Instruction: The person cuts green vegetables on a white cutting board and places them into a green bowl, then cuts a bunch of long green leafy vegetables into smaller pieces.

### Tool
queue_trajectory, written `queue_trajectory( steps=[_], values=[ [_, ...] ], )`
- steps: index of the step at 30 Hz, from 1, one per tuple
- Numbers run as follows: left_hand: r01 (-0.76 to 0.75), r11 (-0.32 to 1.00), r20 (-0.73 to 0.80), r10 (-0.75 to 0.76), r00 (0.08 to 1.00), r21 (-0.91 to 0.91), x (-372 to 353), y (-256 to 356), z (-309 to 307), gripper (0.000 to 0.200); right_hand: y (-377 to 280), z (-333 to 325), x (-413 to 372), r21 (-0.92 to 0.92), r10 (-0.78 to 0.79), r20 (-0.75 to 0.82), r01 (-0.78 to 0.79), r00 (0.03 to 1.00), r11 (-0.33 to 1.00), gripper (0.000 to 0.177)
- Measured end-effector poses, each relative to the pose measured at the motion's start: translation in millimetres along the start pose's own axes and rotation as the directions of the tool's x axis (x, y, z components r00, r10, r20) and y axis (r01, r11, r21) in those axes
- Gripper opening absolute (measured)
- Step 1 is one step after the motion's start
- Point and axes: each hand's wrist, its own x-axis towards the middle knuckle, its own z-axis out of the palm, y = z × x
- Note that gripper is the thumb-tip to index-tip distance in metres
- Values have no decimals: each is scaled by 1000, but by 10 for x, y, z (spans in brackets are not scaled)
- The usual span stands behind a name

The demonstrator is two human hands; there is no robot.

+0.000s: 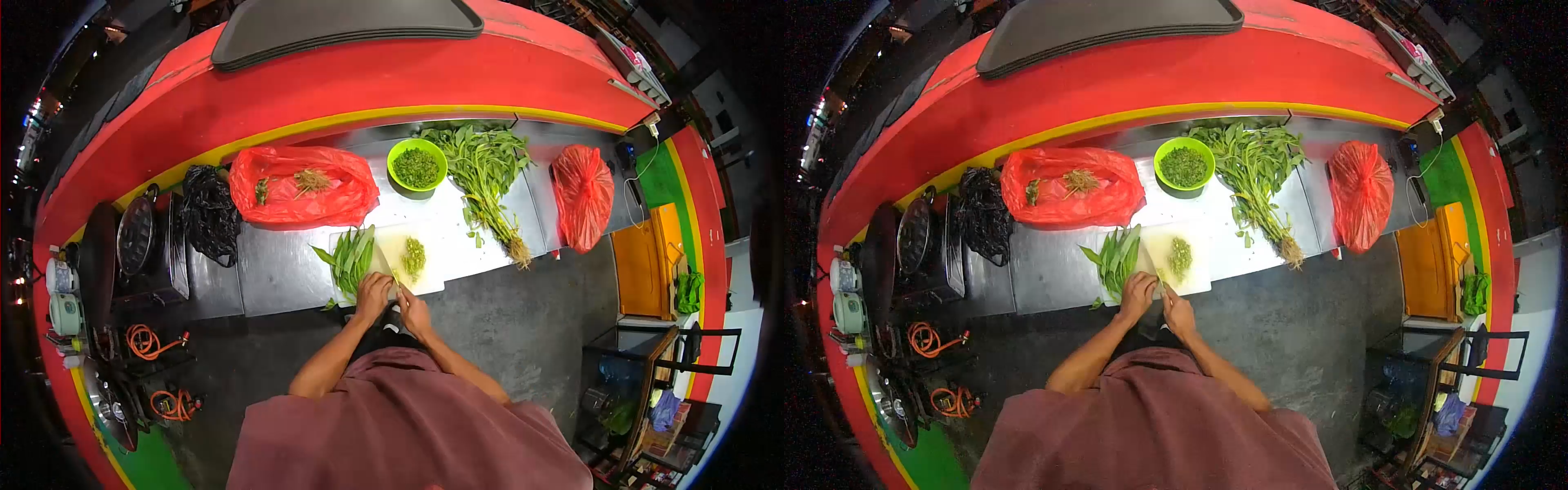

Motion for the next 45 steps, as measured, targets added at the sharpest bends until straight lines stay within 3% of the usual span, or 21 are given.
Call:
queue_trajectory(
  steps=[4, 6, 10, 14, 20, 26, 28, 34, 40, 45],
  values=[
    [4, 1000, -20, -5, 1000, -17, -7, 24, 13, 12, -19, -15, -56, 33, 9, -4, -9, 1000, 999, 44],
    [7, 1000, -36, -7, 999, -19, -11, 49, 3, 12, 29, 95, 37, -53, -75, -87, 71, 993, 996, 42],
    [31, 1000, -11, -31, 999, 1, -29, 45, 8, 13, -134, 121, 94, 83, -46, -102, 54, 994, 995, 45],
    [53, 998, 26, -51, 998, -46, -11, 3, -2, 14, -185, 62, -54, 37, 105, -31, -104, 994, 994, 43],
    [13, 1000, 14, -13, 1000, 5, -49, 104, -60, 14, -124, 143, 74, 7, -2, -102, 3, 995, 1000, 42],
    [3, 999, 21, -2, 1000, -38, -10, -28, -22, 18, -196, 135, -8, 41, 22, -140, -16, 990, 999, 41],
    [5, 999, 44, -4, 999, -33, 3, -37, -42, 18, -143, 127, -106, 59, 86, -108, -80, 990, 995, 41],
    [-17, 1000, 42, 17, 999, 2, -30, 6, -4, 17, -208, 113, 128, 49, 16, -137, -9, 990, 999, 42],
    [6, 998, -9, -7, 1000, -59, 50, -23, -10, 16, -160, 88, 75, 92, 116, -29, -113, 993, 989, 45],
    [20, 999, -11, -20, 1000, -28, 8, -24, 10, 14, -104, 115, 80, 66, -42, -125, 50, 991, 997, 43]
  ],
)
